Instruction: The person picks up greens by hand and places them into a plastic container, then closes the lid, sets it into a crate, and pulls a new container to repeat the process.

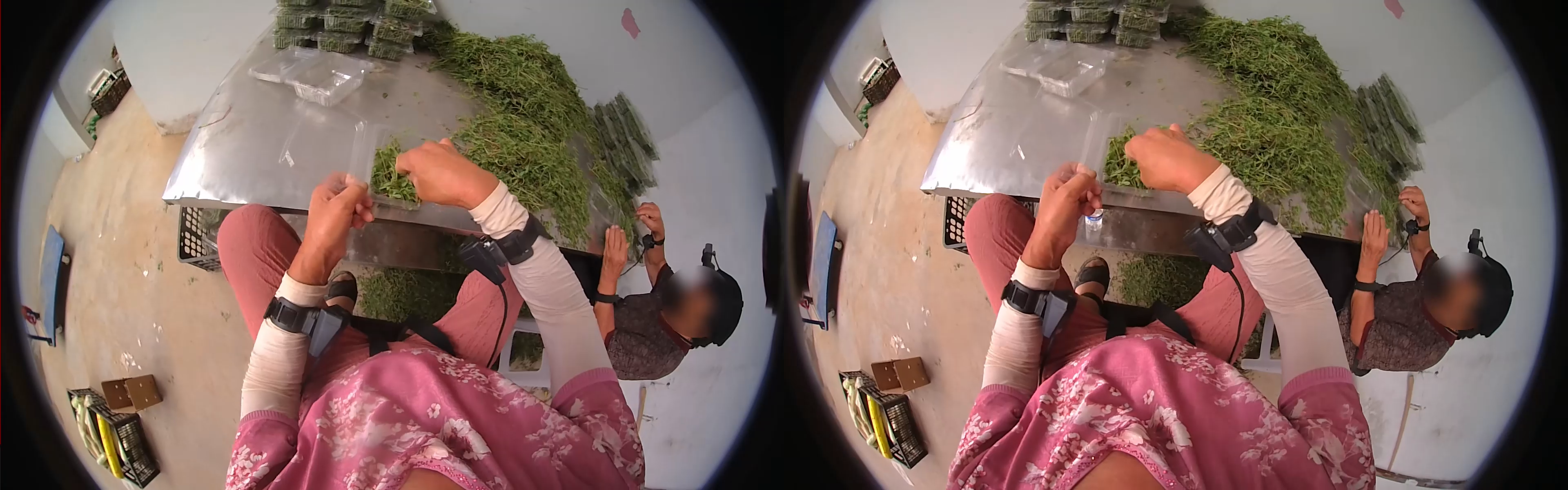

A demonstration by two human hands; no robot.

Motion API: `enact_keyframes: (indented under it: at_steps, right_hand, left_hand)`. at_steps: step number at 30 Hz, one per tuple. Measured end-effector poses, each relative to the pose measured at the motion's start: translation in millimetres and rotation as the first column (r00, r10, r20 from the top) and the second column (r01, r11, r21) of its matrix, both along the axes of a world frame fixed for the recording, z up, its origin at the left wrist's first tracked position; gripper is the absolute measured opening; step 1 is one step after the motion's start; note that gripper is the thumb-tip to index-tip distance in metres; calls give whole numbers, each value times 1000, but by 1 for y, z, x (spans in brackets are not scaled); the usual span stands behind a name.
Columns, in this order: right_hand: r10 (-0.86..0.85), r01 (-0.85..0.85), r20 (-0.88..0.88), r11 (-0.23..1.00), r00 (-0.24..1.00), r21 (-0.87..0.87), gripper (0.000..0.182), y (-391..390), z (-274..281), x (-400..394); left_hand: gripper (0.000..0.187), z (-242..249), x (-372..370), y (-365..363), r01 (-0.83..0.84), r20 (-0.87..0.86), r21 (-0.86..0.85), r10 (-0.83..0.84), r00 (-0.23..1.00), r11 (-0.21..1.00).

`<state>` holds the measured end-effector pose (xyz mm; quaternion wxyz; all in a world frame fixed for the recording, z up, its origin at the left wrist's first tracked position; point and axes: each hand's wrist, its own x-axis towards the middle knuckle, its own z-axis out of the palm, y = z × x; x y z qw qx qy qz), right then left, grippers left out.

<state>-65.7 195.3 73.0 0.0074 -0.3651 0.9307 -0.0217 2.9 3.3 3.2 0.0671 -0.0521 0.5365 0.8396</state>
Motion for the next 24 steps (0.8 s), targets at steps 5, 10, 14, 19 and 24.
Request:
enact_keyframes:
  at_steps: [5,10,14,19,24]
  right_hand:
    - [-55,18,-85,923,995,-385,12,34,19,-22]
    - [-276,215,-107,895,955,-392,11,89,23,-43]
    - [-399,394,47,867,916,-305,14,112,7,-49]
    - [-365,364,5,925,931,-107,18,105,-10,-54]
    - [-247,248,-131,969,960,-10,18,112,-41,-73]
  left_hand:
    - [13,0,-3,-1,-40,3,22,40,999,999]
    - [11,-1,-3,-1,-92,12,26,91,996,995]
    - [11,0,-2,0,-106,4,36,106,994,994]
    - [11,-4,-3,-2,-90,-10,20,90,996,996]
    - [14,-4,-4,-3,-93,-9,49,94,996,994]
